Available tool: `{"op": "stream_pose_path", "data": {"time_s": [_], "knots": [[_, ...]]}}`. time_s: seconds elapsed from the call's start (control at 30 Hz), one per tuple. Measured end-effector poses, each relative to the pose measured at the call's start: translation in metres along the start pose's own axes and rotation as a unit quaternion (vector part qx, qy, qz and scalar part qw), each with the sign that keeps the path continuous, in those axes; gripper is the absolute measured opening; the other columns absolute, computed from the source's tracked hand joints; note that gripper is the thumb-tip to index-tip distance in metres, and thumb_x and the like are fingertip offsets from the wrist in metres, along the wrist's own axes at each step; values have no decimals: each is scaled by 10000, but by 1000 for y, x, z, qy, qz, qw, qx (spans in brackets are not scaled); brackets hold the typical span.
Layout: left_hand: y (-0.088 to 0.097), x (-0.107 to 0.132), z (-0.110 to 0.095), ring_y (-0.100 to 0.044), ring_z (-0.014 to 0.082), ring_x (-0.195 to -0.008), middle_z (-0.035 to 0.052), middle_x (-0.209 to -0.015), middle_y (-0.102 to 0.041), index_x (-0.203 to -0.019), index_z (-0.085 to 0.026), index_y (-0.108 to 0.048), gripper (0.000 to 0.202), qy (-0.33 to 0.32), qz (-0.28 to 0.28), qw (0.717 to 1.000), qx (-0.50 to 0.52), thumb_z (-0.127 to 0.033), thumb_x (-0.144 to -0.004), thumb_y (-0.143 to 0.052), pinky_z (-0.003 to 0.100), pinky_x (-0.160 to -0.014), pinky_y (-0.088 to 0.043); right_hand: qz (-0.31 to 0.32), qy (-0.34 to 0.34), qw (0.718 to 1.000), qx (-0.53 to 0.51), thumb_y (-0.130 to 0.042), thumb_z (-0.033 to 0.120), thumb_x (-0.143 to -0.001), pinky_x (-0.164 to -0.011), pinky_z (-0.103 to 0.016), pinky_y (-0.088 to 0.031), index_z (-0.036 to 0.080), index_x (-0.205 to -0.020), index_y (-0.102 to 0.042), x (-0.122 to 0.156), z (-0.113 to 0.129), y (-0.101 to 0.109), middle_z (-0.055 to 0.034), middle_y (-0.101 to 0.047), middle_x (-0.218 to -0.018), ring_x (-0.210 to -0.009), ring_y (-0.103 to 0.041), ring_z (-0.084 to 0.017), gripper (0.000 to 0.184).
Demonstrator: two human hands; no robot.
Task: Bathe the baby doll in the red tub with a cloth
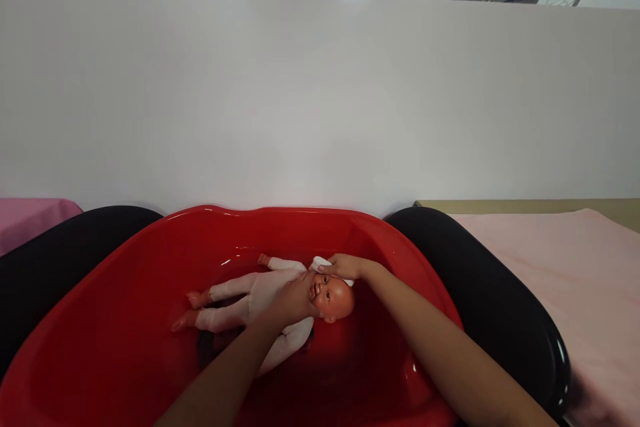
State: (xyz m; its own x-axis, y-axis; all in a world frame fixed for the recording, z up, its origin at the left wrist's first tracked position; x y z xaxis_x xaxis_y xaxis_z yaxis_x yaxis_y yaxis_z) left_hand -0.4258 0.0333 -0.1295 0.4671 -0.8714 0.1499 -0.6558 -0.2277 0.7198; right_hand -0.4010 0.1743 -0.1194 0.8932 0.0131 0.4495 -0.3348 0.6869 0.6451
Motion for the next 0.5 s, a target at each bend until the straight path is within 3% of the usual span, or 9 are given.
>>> {"op": "stream_pose_path", "data": {"time_s": [0.17, 0.27, 0.37, 0.5], "knots": [[2, 3, 2, -661, 350, -1178, 65, -1314, -708, -1334, -269, -590, 795, 15, -4, 999, -29, -539, -627, -836, 358, -949, -496, 12, -79, 997, 24, -426, 661, -1004, -624, -298, -444, 163, -753, -663, 3, -22, 3, -48, -643, -621, -572, -561, -170, 606], [5, 4, -4, -650, 342, -1202, 56, -1345, -699, -1390, -283, -566, 834, 14, 1, 1000, -11, -519, -639, -841, 352, -938, -495, -32, -19, 999, 2, -488, 717, -956, -646, -290, -460, 165, -840, -708, 2, -6, 7, -63, -714, -763, -651, -600, -178, 605], [6, 7, -16, -622, 332, -1262, 31, -1419, -667, -1471, -332, -509, 924, -10, 23, 999, 32, -520, -638, -860, 358, -972, -491, -28, 41, 999, -14, -506, 832, -879, -649, -285, -469, 167, -896, -736, 3, 14, 1, -76, -745, -877, -707, -614, -187, 705], [9, 11, -20, -629, 357, -1248, 27, -1388, -686, -1491, -335, -505, 931, 11, 17, 1000, 9, -541, -650, -848, 367, -948, -489, 5, 28, 1000, 0, -469, 866, -868, -624, -290, -470, 171, -943, -752, 5, 13, -6, -83, -752, -866, -695, -612, -195, 754]]}}
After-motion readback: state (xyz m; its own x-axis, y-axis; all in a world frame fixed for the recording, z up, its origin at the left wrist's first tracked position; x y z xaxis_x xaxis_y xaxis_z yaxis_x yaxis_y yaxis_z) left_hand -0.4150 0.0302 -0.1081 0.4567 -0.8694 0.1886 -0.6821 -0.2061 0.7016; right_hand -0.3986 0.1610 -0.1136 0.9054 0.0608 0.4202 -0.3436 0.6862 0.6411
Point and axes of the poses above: each hand's wrist, its own x-axis away from the middle knuckle, its own y-axis out of the back of the hand, z = x × y, the point moved 8 cm from there along -x, towards the middle knuckle
